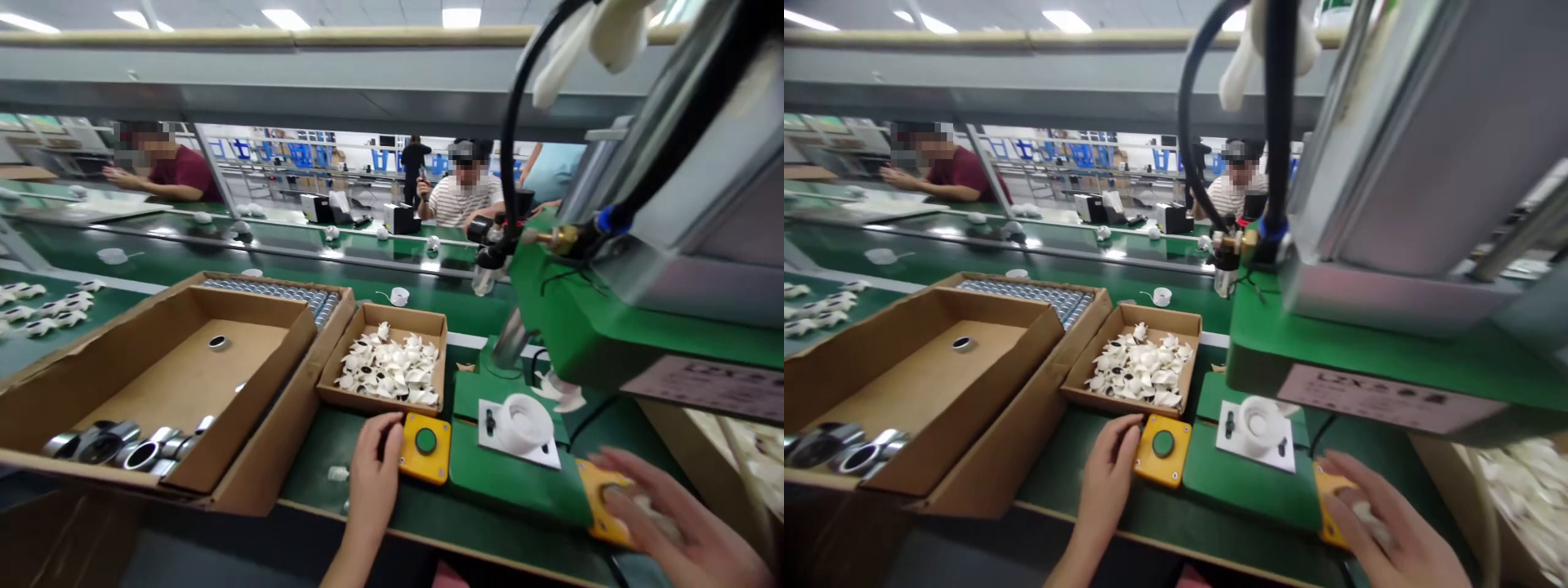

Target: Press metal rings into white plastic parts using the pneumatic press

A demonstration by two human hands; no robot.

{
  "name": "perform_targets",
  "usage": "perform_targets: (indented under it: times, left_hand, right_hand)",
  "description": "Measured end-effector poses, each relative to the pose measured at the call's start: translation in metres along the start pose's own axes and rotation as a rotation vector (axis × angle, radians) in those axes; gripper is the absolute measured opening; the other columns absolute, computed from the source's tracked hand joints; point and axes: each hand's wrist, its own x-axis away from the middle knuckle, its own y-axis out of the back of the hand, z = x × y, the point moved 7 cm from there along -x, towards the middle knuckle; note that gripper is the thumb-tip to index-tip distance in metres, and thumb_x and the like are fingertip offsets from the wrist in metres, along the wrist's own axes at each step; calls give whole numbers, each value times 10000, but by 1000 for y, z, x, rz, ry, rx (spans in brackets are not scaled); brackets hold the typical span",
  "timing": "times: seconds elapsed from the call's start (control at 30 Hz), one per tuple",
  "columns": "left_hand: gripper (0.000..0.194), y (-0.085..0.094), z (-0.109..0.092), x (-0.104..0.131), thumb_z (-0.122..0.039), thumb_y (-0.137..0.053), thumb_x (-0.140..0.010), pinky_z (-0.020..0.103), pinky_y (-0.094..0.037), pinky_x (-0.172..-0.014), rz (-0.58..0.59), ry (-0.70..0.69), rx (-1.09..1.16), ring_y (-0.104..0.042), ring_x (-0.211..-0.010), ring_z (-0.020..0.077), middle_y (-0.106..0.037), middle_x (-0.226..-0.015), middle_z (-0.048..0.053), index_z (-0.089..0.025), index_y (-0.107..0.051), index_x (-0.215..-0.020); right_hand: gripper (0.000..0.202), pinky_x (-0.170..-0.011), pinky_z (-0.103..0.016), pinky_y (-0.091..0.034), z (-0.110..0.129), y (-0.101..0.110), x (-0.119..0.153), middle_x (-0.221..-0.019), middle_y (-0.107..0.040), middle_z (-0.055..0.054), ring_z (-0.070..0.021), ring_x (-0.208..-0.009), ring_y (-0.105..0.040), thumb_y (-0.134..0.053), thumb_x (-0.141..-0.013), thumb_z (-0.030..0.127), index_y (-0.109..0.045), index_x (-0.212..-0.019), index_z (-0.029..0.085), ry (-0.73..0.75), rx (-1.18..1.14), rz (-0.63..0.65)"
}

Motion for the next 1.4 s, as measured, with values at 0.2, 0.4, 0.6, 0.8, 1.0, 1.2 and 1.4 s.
perform_targets:
  times: [0.2,0.4,0.6,0.8,1.0,1.2,1.4]
  left_hand:
    - [251,3,13,0,-392,-452,-887,333,-442,-815,-10,54,-2,-581,-903,215,-642,-939,48,-213,-626,-911]
    - [252,2,1,7,-379,-458,-882,328,-439,-772,7,39,-18,-578,-873,225,-648,-898,52,-208,-642,-878]
    - [248,2,0,7,-363,-452,-891,329,-443,-777,-1,46,-6,-586,-866,215,-649,-888,46,-206,-643,-872]
    - [253,4,-4,10,-341,-442,-895,323,-467,-757,-13,27,-26,-603,-840,208,-657,-855,45,-203,-651,-859]
    - [364,5,-3,5,-293,-396,-909,286,-514,-697,-55,14,-80,-615,-779,159,-621,-926,69,-153,-458,-1239]
    - [275,14,-8,-27,-290,-552,-825,366,-460,-763,23,-58,-304,-587,-842,227,-626,-877,46,-233,-599,-1090]
    - [186,6,-36,-98,-363,-618,-796,305,-431,-639,43,-78,-412,-572,-673,188,-590,-662,1,-189,-610,-863]
  right_hand:
    - [525,-593,-272,-501,80,-17,-51,-739,-649,-22,-159,-613,-601,-579,-792,537,-451,-1195,227,-22,-489,83]
    - [491,-494,-260,-415,113,-43,-53,-775,-626,-31,-107,-478,-499,-565,-791,553,-499,-1123,197,-130,-749,256]
    - [559,-544,-235,-426,141,-81,-29,-961,-596,-21,-80,-539,-535,-676,-732,409,-443,-1208,231,-271,-781,649]
    - [584,-698,-259,-472,191,-128,-94,-1114,-568,-65,-168,-900,-590,-646,-733,360,-440,-1262,223,-88,-748,523]
    - [471,-949,-343,-422,184,-132,-111,-1268,-491,-70,-219,-1172,-462,-649,-730,372,-518,-1154,217,35,-639,397]
    - [340,-885,-286,-464,152,-97,-60,-1123,-571,-52,-180,-987,-564,-517,-850,464,-549,-1118,256,105,-488,513]
    - [340,-830,-234,-491,117,-87,-35,-1097,-601,-45,-183,-932,-599,-519,-828,520,-622,-1052,286,102,-415,586]
